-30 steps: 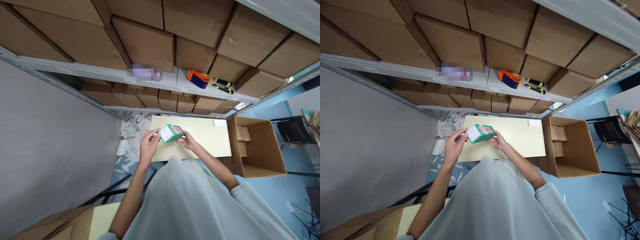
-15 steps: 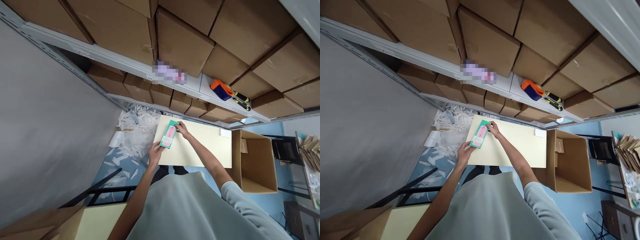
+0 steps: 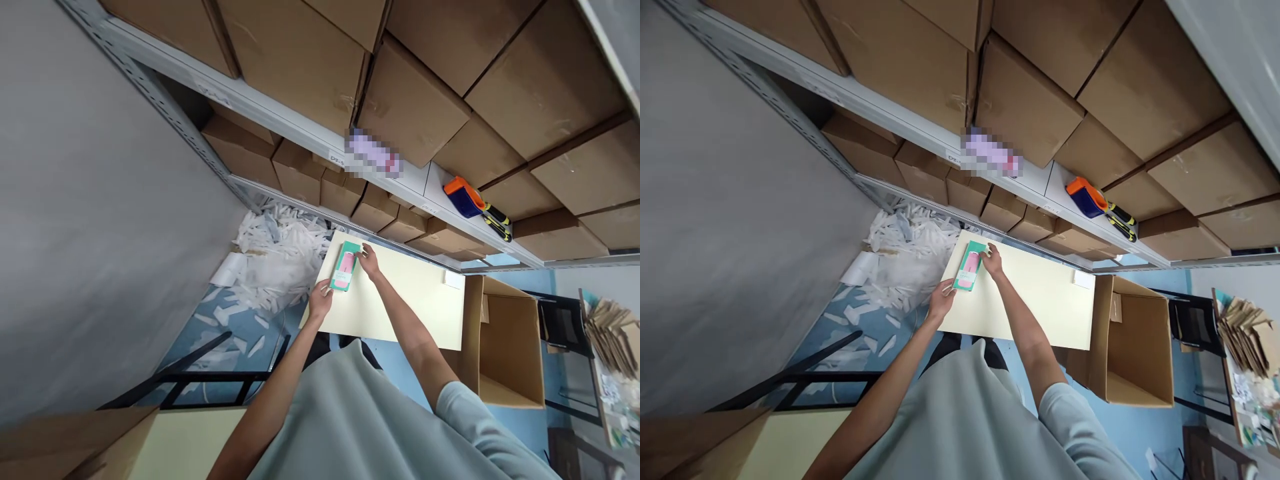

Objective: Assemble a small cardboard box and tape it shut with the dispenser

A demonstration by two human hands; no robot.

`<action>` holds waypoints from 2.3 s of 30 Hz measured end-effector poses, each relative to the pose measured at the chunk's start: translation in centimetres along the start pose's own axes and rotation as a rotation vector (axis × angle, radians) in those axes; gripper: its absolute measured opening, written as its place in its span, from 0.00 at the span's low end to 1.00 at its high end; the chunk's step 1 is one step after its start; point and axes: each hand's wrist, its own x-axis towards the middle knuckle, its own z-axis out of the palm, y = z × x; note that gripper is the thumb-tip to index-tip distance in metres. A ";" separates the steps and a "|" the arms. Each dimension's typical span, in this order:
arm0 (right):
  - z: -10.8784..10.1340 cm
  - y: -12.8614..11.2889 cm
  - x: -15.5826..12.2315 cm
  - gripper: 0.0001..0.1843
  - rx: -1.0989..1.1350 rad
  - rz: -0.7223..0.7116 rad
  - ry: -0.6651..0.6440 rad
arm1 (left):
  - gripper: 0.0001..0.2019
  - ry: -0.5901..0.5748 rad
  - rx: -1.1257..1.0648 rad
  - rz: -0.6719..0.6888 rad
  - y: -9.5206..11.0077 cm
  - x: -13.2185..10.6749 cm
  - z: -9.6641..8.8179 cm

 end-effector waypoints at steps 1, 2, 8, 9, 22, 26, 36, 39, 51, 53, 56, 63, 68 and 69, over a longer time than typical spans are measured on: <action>-0.6 -0.3 -0.9 0.19 -0.003 -0.022 0.011 | 0.17 0.000 0.007 0.010 0.5 -0.6 -0.3; -1.2 -0.6 -1.9 0.20 -0.005 -0.047 0.019 | 0.18 -0.002 0.012 0.023 1.1 -1.3 -0.7; -5.9 -1.8 -7.9 0.28 -0.025 -0.280 -0.127 | 0.20 0.046 -0.046 0.182 3.8 -8.3 -2.9; -6.6 -1.9 -8.8 0.30 -0.032 -0.327 -0.175 | 0.20 0.067 -0.065 0.222 4.0 -10.0 -3.3; -3.7 2.5 -25.8 0.32 0.056 -0.554 -0.821 | 0.19 0.680 -0.102 0.613 -4.9 -35.5 -14.7; -1.9 4.8 -32.5 0.32 -0.005 -0.523 -1.039 | 0.19 0.903 -0.168 0.641 -9.1 -41.7 -19.1; 5.4 11.9 -49.2 0.26 -0.260 -0.603 -1.404 | 0.22 1.197 -0.501 0.695 -18.9 -51.1 -30.5; 9.0 15.4 -55.8 0.25 -0.352 -0.636 -1.532 | 0.22 1.276 -0.559 0.710 -22.9 -54.9 -34.7; 22.1 27.6 -68.3 0.25 -0.768 -0.636 -1.253 | 0.28 1.142 -0.916 0.642 -34.9 -61.1 -47.2; 22.4 28.1 -69.0 0.22 -0.810 -0.653 -1.246 | 0.27 1.116 -0.982 0.627 -35.3 -60.6 -47.6; 22.2 27.9 -70.2 0.15 -0.835 -0.711 -1.248 | 0.23 1.085 -1.049 0.619 -35.8 -60.4 -48.1; 20.2 25.6 -73.5 0.14 -0.798 -0.978 -1.201 | 0.17 0.999 -1.155 0.669 -36.9 -61.7 -49.0; 17.6 24.8 -76.8 0.17 -0.589 -1.066 -1.297 | 0.11 0.943 -1.265 0.573 -35.2 -63.9 -49.6; 17.0 24.7 -77.6 0.19 -0.515 -1.051 -1.319 | 0.10 0.951 -1.254 0.533 -34.6 -64.5 -49.7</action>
